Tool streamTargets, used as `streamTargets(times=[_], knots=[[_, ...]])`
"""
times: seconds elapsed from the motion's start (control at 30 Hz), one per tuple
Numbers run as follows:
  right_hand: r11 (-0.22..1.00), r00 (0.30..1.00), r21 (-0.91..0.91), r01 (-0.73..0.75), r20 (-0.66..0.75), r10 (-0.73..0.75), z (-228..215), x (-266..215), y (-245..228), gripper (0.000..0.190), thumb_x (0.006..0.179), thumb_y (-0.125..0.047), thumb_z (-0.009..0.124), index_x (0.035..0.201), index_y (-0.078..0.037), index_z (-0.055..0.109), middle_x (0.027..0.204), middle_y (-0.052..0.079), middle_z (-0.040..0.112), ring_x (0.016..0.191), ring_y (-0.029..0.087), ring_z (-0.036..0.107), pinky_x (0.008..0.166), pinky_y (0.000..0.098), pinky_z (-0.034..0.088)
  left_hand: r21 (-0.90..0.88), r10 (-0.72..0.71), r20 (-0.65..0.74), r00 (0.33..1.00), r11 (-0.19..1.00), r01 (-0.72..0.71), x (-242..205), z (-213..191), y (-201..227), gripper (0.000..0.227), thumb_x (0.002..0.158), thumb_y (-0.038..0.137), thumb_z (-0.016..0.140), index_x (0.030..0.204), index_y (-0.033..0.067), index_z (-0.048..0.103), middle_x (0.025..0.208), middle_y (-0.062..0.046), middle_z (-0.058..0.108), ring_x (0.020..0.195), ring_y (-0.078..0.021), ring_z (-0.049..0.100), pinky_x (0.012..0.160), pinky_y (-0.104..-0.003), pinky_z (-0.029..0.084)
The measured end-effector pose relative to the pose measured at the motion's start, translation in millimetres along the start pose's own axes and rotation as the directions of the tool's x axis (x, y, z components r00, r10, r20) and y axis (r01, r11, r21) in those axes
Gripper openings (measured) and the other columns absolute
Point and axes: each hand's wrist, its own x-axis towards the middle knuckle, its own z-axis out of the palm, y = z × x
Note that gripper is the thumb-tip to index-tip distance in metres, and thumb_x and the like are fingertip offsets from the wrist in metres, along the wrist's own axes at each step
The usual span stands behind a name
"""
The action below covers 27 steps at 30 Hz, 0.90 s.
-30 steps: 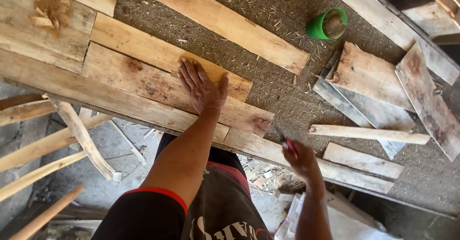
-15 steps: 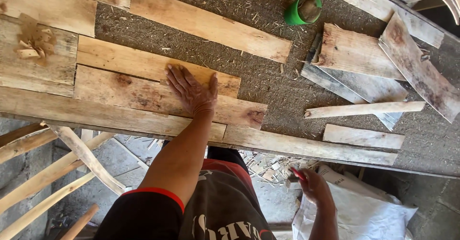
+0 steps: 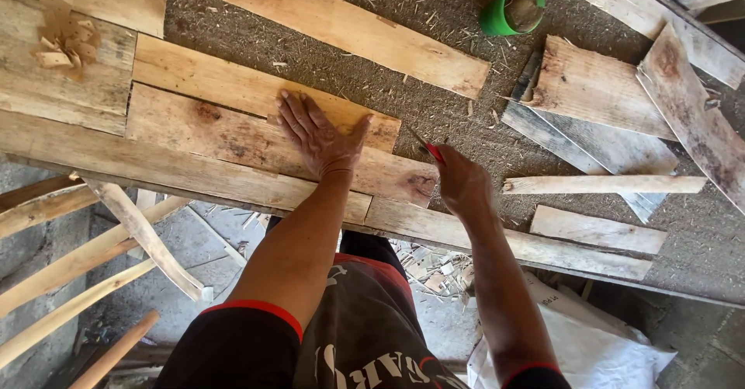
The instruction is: Cutting and arranging thin wooden strips on a board to create a textured pattern or surface.
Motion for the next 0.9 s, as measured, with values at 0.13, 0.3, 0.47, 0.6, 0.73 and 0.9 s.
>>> streamTargets(times=[0.13,0.3,0.47,0.6,0.73,0.9], knots=[[0.949,0.938,0.101,0.298,-0.218,-0.271,32,46,-2,0.022,0.097,-0.019,0.064,0.116,-0.008,0.065,0.094,0.019,0.072,0.075,0.040,0.069,0.065,0.0509,0.055,-0.027,0.043,-0.136,0.990,0.999,-0.048,-1,7,-3,0.135,0.080,0.091,0.063,0.160,-0.0057,0.014,0.169,-0.030,0.004,0.159,-0.0426,0.003,0.132,-0.053,0.003],[0.902,0.920,0.203,0.381,-0.183,-0.347,42,102,-68,0.018,0.090,-0.019,0.071,0.103,-0.007,0.066,0.093,0.019,0.070,0.081,0.040,0.068,0.072,0.0510,0.055,-0.043,-0.026,-0.066,0.997,0.999,0.023,-3,4,2,0.122,0.085,0.080,0.062,0.158,-0.0073,0.019,0.170,-0.028,0.008,0.160,-0.0415,0.005,0.132,-0.053,0.005],[0.797,0.806,0.182,0.575,-0.291,-0.515,56,156,-155,0.020,0.091,-0.017,0.072,0.106,-0.005,0.066,0.096,0.018,0.067,0.087,0.039,0.067,0.076,0.0516,0.054,-0.017,-0.005,-0.122,0.993,1.000,0.003,1,-1,4,0.098,0.096,0.060,0.057,0.157,-0.0091,0.025,0.169,-0.029,0.012,0.159,-0.0434,0.007,0.131,-0.054,0.005],[0.820,0.823,0.155,0.552,-0.258,-0.506,68,184,-196,0.025,0.090,-0.023,0.078,0.102,-0.006,0.065,0.102,0.016,0.066,0.091,0.039,0.067,0.078,0.0511,0.054,0.067,-0.044,-0.070,0.997,0.997,0.048,2,11,1,0.078,0.100,0.042,0.051,0.158,-0.0050,0.028,0.170,-0.028,0.018,0.161,-0.0431,0.011,0.133,-0.053,0.007],[0.839,0.832,0.064,0.541,-0.184,-0.523,63,185,-214,0.030,0.087,-0.026,0.077,0.106,-0.007,0.064,0.103,0.013,0.067,0.089,0.034,0.069,0.078,0.0502,0.056,-0.042,-0.037,-0.122,0.992,0.999,0.033,1,18,-2,0.074,0.104,0.039,0.047,0.161,-0.0027,0.024,0.171,-0.028,0.019,0.162,-0.0417,0.012,0.134,-0.053,0.006],[0.795,0.779,-0.169,0.583,-0.162,-0.606,85,197,-208,0.019,0.096,-0.019,0.070,0.107,-0.005,0.062,0.104,0.015,0.067,0.087,0.034,0.070,0.076,0.0478,0.059,-0.134,-0.026,-0.156,0.987,0.991,0.005,2,8,1,0.078,0.103,0.043,0.046,0.160,-0.0039,0.022,0.168,-0.030,0.017,0.159,-0.0424,0.011,0.131,-0.053,0.005]])
